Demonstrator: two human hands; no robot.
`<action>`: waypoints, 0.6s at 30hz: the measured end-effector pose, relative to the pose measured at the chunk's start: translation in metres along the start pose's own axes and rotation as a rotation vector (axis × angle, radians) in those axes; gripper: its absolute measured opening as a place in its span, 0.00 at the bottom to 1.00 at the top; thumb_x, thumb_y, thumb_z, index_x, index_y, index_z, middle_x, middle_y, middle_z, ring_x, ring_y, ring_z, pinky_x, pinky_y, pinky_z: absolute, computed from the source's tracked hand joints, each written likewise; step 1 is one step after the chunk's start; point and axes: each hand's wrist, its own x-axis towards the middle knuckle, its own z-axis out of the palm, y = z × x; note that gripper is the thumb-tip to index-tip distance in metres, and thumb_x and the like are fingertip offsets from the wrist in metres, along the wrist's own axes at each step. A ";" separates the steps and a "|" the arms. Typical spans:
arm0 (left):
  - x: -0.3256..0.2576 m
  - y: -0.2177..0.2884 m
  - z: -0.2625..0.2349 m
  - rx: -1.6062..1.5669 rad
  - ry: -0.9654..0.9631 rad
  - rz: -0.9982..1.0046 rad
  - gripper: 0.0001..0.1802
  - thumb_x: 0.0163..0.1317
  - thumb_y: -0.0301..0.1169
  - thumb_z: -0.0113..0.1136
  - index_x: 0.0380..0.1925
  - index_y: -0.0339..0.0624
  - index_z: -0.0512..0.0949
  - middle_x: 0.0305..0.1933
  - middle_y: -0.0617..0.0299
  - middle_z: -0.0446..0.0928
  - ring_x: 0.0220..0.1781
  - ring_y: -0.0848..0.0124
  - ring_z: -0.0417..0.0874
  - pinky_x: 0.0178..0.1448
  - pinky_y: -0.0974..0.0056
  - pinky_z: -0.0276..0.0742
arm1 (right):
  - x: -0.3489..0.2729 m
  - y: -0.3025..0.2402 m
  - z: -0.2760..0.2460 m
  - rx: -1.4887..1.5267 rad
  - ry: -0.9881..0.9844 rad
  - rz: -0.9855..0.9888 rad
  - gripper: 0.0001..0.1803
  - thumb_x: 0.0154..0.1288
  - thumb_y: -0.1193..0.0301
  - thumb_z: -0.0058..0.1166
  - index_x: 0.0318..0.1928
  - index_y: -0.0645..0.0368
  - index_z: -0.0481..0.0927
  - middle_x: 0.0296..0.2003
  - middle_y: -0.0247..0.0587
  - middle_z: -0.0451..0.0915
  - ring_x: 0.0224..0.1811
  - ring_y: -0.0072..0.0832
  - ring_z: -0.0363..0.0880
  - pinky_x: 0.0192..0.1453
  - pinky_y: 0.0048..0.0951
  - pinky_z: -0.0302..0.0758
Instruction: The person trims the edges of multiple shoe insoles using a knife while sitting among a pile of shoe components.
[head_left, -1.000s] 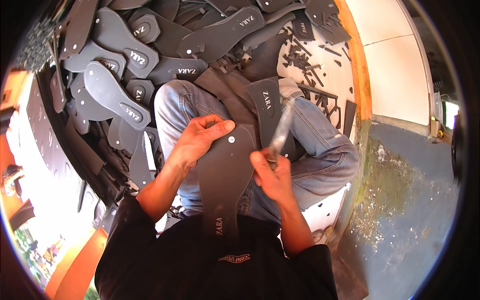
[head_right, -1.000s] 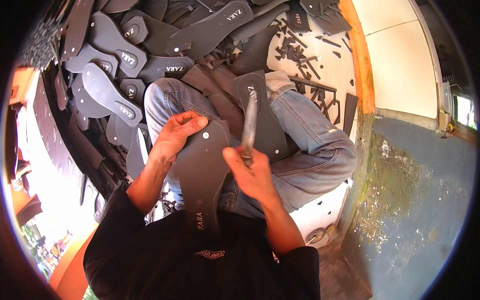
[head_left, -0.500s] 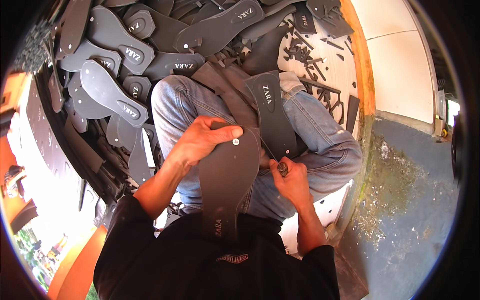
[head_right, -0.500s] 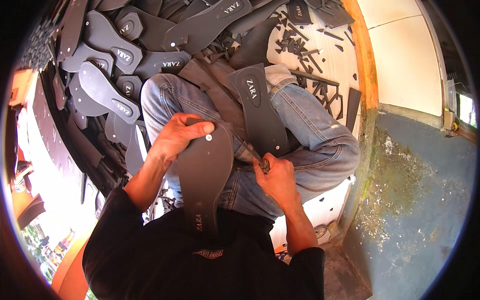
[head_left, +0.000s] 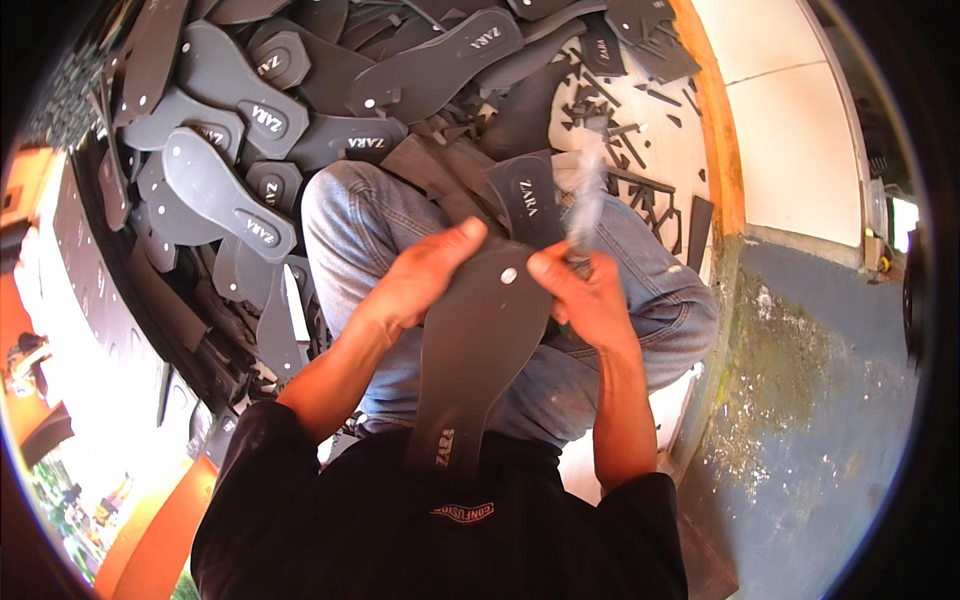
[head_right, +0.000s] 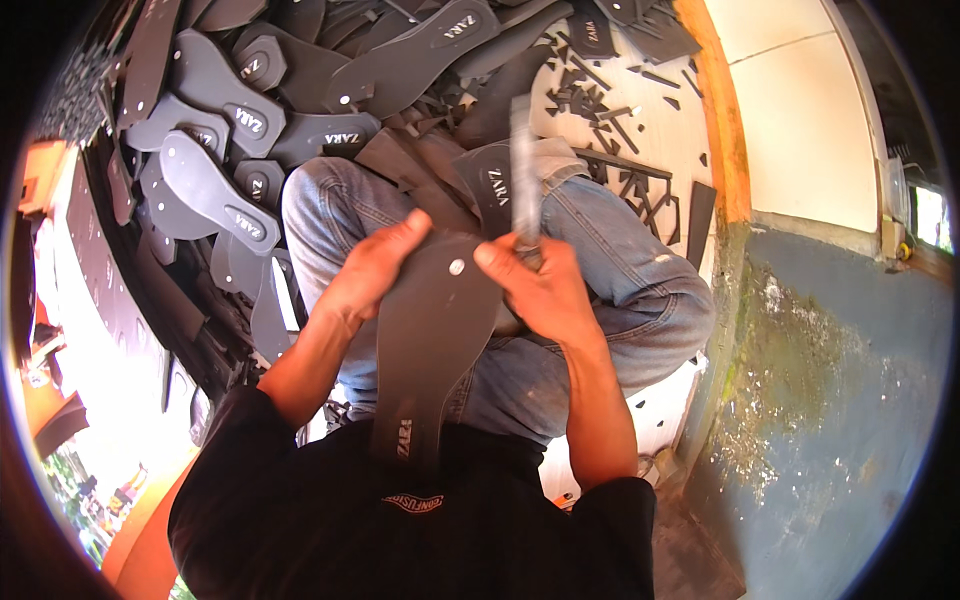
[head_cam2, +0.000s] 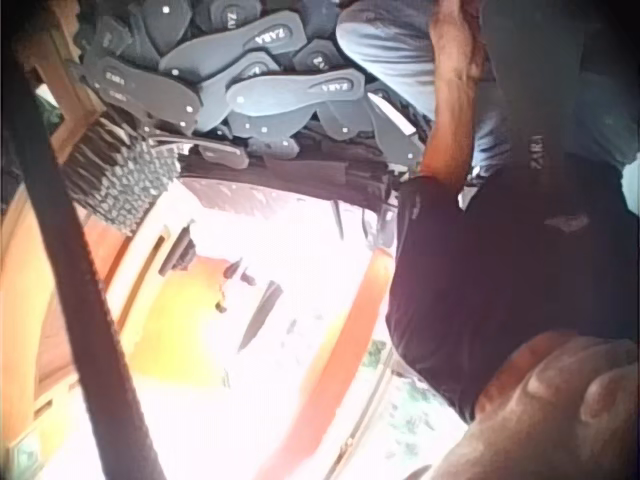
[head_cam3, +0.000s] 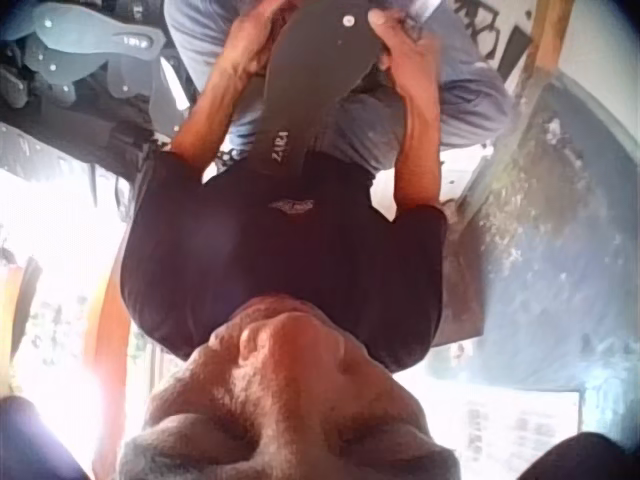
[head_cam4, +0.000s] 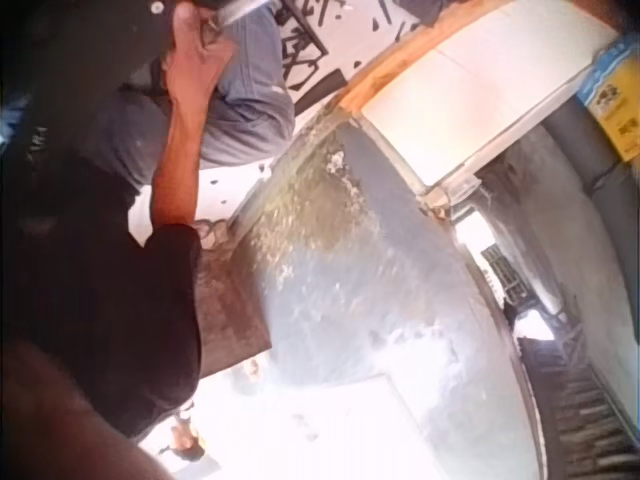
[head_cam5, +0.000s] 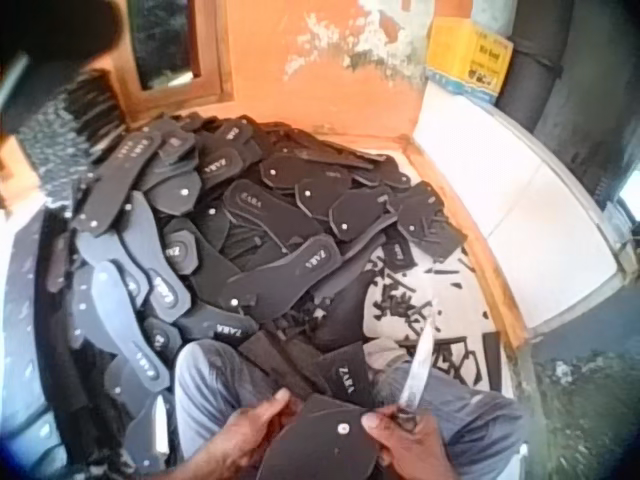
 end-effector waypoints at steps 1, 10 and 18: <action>0.012 -0.011 -0.006 -0.125 -0.048 0.158 0.20 0.63 0.44 0.57 0.44 0.36 0.76 0.34 0.61 0.79 0.30 0.76 0.79 0.34 0.71 0.75 | -0.001 -0.006 0.001 0.017 0.106 -0.014 0.13 0.63 0.63 0.57 0.30 0.60 0.77 0.17 0.29 0.72 0.11 0.13 0.62 0.14 0.17 0.56; 0.042 -0.063 0.057 -0.354 -0.099 0.487 0.13 0.62 0.38 0.59 0.39 0.42 0.72 0.20 0.65 0.69 0.16 0.77 0.67 0.16 0.74 0.61 | -0.033 0.013 0.009 0.234 0.249 -0.222 0.15 0.64 0.66 0.57 0.26 0.62 0.71 0.21 0.41 0.79 0.13 0.16 0.62 0.16 0.20 0.58; 0.036 -0.070 0.082 -0.406 -0.015 0.392 0.13 0.62 0.40 0.59 0.34 0.43 0.72 0.17 0.67 0.68 0.12 0.79 0.65 0.13 0.74 0.56 | -0.083 0.056 -0.040 -0.662 0.497 -0.073 0.22 0.64 0.61 0.57 0.19 0.63 0.68 0.10 0.43 0.66 0.11 0.33 0.64 0.19 0.33 0.63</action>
